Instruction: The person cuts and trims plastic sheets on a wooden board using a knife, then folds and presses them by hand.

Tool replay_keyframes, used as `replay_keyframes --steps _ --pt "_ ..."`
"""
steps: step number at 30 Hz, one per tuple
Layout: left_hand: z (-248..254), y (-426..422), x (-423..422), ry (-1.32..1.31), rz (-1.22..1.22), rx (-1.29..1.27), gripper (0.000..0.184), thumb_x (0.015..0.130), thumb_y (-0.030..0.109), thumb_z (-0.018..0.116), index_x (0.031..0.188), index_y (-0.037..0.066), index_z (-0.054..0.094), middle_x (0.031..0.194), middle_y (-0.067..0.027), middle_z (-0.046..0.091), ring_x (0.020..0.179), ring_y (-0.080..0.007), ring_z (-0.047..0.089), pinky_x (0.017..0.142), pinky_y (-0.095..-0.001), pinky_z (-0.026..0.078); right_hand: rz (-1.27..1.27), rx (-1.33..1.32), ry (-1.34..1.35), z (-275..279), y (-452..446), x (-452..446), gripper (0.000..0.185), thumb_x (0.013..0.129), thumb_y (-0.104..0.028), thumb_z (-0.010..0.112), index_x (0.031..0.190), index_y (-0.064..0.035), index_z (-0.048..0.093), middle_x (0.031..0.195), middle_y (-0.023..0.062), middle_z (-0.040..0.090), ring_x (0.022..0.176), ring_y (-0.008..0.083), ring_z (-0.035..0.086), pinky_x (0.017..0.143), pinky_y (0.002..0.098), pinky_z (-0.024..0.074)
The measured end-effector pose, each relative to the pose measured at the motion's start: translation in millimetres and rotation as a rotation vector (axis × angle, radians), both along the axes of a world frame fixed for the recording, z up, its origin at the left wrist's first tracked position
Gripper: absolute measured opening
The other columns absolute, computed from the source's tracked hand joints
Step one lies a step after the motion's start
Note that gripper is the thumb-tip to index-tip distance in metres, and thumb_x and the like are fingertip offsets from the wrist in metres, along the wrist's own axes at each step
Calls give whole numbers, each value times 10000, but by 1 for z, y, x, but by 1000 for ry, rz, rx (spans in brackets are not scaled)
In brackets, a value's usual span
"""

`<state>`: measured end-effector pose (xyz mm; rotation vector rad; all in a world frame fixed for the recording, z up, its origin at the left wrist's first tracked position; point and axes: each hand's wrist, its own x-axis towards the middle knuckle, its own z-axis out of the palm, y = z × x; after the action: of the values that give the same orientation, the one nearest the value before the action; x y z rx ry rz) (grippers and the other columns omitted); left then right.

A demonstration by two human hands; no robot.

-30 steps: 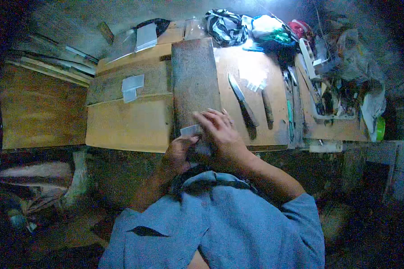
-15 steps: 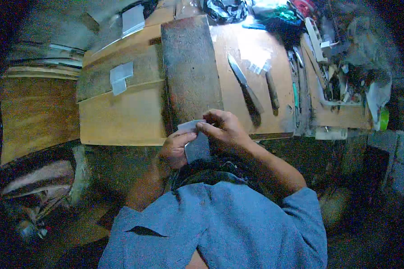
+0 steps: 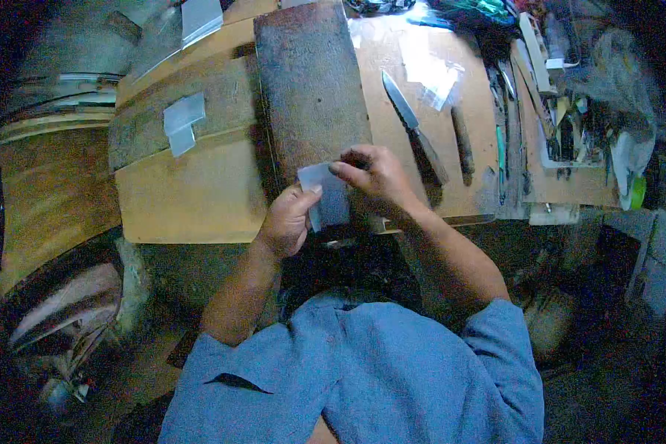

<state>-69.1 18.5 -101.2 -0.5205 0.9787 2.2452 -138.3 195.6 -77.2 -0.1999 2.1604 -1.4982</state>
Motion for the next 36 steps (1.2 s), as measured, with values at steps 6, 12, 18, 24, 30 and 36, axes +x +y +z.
replay_keyframes --steps 6,12,18,24,30,36 --pt "-10 0 1 285 211 -414 335 919 60 451 1237 -43 435 1181 -145 530 1013 -168 546 875 -305 447 -70 122 45 -9 -14 -26 247 820 -201 655 878 39 645 771 116 659 697 140 600 644 280 464" --pt "11 1 15 696 -49 -1268 528 848 109 536 1335 5 360 1335 -186 407 1202 -310 428 1015 -377 325 -64 226 279 -39 -19 -32 149 786 -151 657 830 -8 660 789 171 653 716 286 641 657 360 497" --pt "6 23 31 909 -536 -1613 614 684 175 600 1259 7 466 1477 -143 222 1377 -299 172 1043 -559 73 -59 257 355 -41 -21 -32 153 776 -158 666 824 -13 658 781 171 646 718 297 636 656 357 490" --pt "-11 27 36 935 -502 -1633 478 761 221 545 1187 5 530 1496 -124 183 1386 -281 149 1041 -579 50 -43 292 334 -46 -21 -35 170 775 -164 672 827 -4 653 760 170 643 684 279 634 629 343 481" --pt "-19 26 38 932 -634 -1756 672 799 447 546 1345 82 404 1496 -101 180 1384 -253 145 1019 -594 119 -69 273 315 -45 -22 -33 158 778 -159 666 822 -7 658 760 170 644 690 281 640 632 344 490" --pt "-16 30 37 931 -611 -1770 732 764 492 573 1363 111 392 1494 -102 185 1380 -251 154 1013 -606 126 -67 317 324 -39 -23 -33 155 786 -164 661 846 -20 663 797 170 652 728 272 648 657 330 497"
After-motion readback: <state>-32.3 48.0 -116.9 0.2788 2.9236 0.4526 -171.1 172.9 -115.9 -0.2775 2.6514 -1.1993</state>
